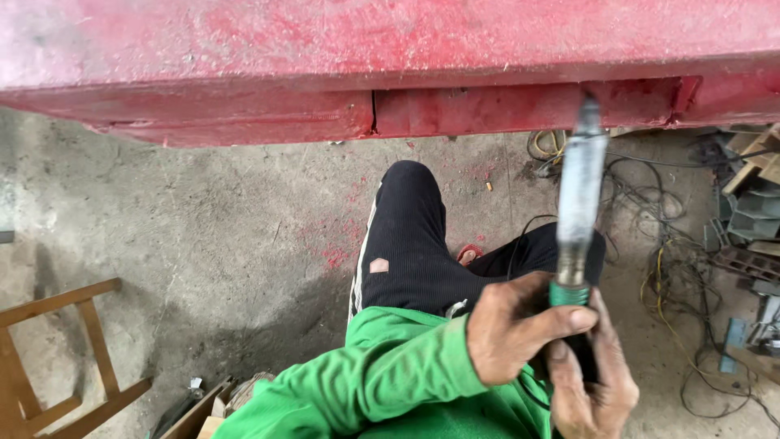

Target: The person uses a soldering iron to melt and smooth a crack on the edge of a red plastic pallet, then uses a heat gun to further soften and fuse the area. The person works on the underside of the pallet while sitting on the floor.

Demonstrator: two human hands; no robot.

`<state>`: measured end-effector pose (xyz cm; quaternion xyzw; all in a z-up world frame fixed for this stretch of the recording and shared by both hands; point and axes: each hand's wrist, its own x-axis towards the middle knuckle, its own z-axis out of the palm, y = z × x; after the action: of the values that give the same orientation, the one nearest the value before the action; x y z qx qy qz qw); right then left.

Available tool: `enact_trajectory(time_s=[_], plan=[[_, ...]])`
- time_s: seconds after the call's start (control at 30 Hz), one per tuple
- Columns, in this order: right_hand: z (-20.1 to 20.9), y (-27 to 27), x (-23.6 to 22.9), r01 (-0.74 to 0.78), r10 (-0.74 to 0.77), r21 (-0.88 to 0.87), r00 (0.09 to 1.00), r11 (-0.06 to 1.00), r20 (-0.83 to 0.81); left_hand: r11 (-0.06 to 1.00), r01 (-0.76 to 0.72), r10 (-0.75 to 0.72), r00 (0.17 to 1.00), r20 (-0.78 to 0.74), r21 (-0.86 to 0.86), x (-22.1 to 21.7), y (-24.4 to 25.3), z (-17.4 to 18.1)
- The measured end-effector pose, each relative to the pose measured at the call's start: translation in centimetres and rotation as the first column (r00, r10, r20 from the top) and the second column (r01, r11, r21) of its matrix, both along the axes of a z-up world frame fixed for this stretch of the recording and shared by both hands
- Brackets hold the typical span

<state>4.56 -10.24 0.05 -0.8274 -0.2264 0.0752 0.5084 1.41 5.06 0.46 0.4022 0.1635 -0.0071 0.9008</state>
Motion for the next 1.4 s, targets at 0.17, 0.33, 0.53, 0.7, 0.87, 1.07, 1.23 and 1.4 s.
enact_trajectory(time_s=[0.17,0.33,0.53,0.7,0.87,1.07,1.23,1.4], plan=[[1.3,1.4,-0.6,-0.044,0.172,0.254,0.846,0.966,-0.505,0.927,-0.286,0.244,0.951,0.189,0.242,-3.0,3.6,-0.2],[4.1,3.9,1.9,-0.146,0.263,0.243,0.777,0.959,-0.572,0.239,-0.382,0.442,0.861,0.25,0.893,-3.4,9.8,1.0],[7.0,6.0,4.4,-0.162,0.328,0.302,0.679,0.939,-0.657,-0.236,0.023,0.291,0.956,0.048,0.971,-2.5,16.5,4.5],[8.9,7.1,5.9,-0.2,0.298,0.221,0.643,0.955,-0.706,-0.28,0.366,0.296,0.912,-0.282,0.888,0.0,18.2,5.1],[9.5,7.6,7.0,-0.21,0.264,0.168,0.623,0.963,-0.736,-0.476,0.184,0.278,0.959,-0.052,0.86,0.3,18.7,4.0],[10.2,8.2,8.1,-0.237,0.216,0.078,0.638,0.968,-0.739,-0.372,0.107,0.281,0.96,0.002,0.922,0.9,19.3,4.2],[10.4,8.4,8.8,-0.277,0.262,0.111,0.597,0.954,-0.758,-0.354,0.169,0.278,0.958,-0.069,0.92,1.2,19.4,4.8],[10.6,8.4,9.5,-0.323,0.208,0.008,0.592,0.946,-0.779,-0.348,0.22,0.299,0.947,-0.114,0.911,1.9,19.3,4.5]])
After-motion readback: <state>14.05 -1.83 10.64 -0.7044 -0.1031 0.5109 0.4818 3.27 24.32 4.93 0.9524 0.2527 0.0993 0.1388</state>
